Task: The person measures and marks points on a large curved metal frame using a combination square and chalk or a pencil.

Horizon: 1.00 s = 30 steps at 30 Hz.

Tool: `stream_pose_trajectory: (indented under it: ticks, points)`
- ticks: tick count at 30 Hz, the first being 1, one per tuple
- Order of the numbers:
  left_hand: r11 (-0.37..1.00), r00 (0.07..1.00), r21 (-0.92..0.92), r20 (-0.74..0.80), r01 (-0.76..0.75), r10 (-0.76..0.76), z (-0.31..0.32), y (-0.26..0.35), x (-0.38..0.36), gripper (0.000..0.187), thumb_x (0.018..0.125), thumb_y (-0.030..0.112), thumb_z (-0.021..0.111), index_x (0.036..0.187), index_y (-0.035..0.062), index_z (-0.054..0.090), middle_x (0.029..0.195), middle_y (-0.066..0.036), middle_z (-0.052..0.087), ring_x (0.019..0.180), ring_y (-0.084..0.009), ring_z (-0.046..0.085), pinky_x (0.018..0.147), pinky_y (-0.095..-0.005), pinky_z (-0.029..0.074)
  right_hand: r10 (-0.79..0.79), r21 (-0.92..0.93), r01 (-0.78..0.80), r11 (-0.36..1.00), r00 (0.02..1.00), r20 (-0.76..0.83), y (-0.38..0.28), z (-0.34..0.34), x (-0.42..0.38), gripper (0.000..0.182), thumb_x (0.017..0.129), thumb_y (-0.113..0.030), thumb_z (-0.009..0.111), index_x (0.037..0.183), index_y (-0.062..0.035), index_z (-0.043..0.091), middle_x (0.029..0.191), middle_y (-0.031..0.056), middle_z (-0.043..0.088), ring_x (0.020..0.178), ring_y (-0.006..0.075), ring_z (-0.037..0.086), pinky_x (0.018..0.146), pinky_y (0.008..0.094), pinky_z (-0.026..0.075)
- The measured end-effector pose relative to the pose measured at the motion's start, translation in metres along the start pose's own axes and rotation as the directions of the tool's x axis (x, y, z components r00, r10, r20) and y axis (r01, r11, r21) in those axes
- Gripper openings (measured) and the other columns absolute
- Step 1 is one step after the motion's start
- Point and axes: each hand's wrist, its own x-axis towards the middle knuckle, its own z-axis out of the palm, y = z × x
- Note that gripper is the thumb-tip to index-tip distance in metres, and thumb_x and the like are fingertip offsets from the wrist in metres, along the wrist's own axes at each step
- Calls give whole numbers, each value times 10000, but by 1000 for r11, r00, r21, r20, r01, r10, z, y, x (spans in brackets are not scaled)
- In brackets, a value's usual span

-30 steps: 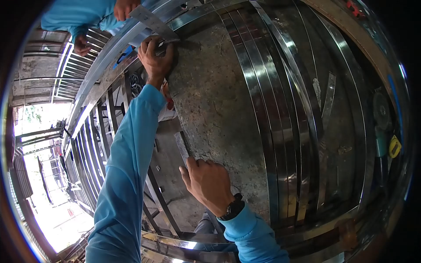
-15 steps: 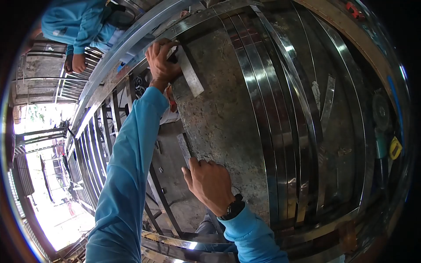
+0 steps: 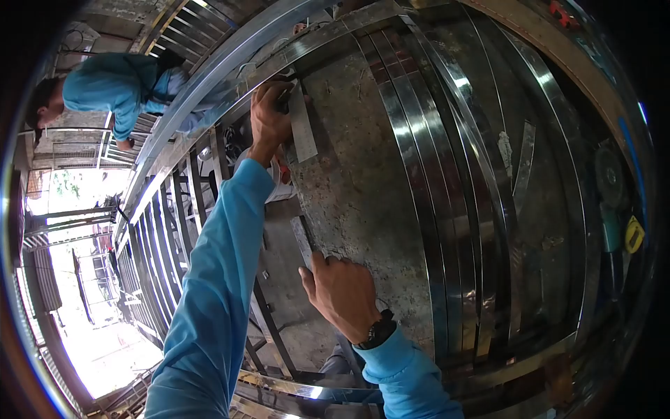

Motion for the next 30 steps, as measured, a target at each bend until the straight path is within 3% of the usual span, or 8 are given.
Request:
stream_pose_trajectory:
  ticks: [5, 13, 15, 17, 19, 20, 22, 30]
  points:
    - [953, 954, -267, 294, 147, -65, -17, -7, 7, 262, 815, 259, 724, 991, 64, 718, 989, -157, 668, 944, -301, 640, 823, -386, 502, 23, 13, -23, 1000, 1000, 2, 3, -1, 1, 247, 888, -286, 630, 817, -57, 568, 576, 119, 601, 494, 270, 623, 464, 369, 507]
    - [996, 943, -91, 333, 17, 14, -24, -3, -8, 240, 919, 150, 558, 1146, 99, 616, 994, -178, 657, 956, -375, 605, 843, -432, 471, 31, 22, -31, 999, 999, 21, 2, 1, -1, 253, 872, -266, 657, 798, -41, 569, 575, 117, 590, 480, 272, 608, 445, 377, 477]
    - [975, 928, -34, 301, -220, 220, -28, -1, -20, 232, 923, 149, 548, 1143, 98, 600, 1026, -184, 645, 961, -384, 589, 845, -443, 457, 27, 21, -27, 999, 1000, 8, 3, 1, -1, 253, 872, -264, 656, 795, -40, 566, 573, 119, 590, 483, 278, 611, 447, 381, 479]
    - [990, 954, -105, 294, 92, -58, -45, 20, -36, 226, 920, 173, 564, 1129, 101, 610, 1052, -192, 633, 941, -376, 593, 789, -442, 472, 26, 22, -26, 999, 1000, -5, 4, 2, 0, 253, 871, -261, 655, 793, -39, 564, 571, 120, 590, 487, 283, 614, 450, 384, 481]
    - [889, 700, 241, 550, 390, -456, -62, 27, -52, 298, 909, 158, 587, 1202, 108, 595, 1043, -230, 618, 967, -391, 593, 798, -451, 483, 54, 25, -55, 998, 998, 10, 3, 3, 0, 245, 865, -251, 656, 794, -36, 563, 582, 130, 595, 504, 298, 621, 461, 399, 484]
    - [887, 697, 242, 550, 393, -459, -68, 35, -62, 298, 909, 158, 587, 1202, 108, 595, 1043, -230, 618, 967, -391, 593, 798, -451, 483, 55, 24, -55, 998, 998, 15, 2, 3, 0, 245, 865, -251, 656, 794, -36, 563, 582, 130, 595, 504, 298, 621, 461, 399, 484]
    - [982, 980, -139, 169, 126, -102, -75, 57, -82, 390, 899, 99, 588, 1288, 112, 564, 1061, -261, 587, 984, -417, 588, 831, -453, 488, 46, 3, -46, 999, 998, 37, 1, 3, 1, 248, 860, -274, 652, 789, -53, 566, 602, 145, 619, 537, 312, 644, 490, 381, 516]
    - [895, 867, -169, 373, 413, -330, -109, 105, -132, 555, 808, 7, 582, 1347, 127, 533, 1118, -227, 540, 1024, -398, 515, 928, -454, 427, 98, -16, -97, 995, 995, 17, -1, 2, 3, 362, 862, -381, 649, 809, -31, 575, 616, 184, 614, 554, 376, 622, 489, 437, 486]
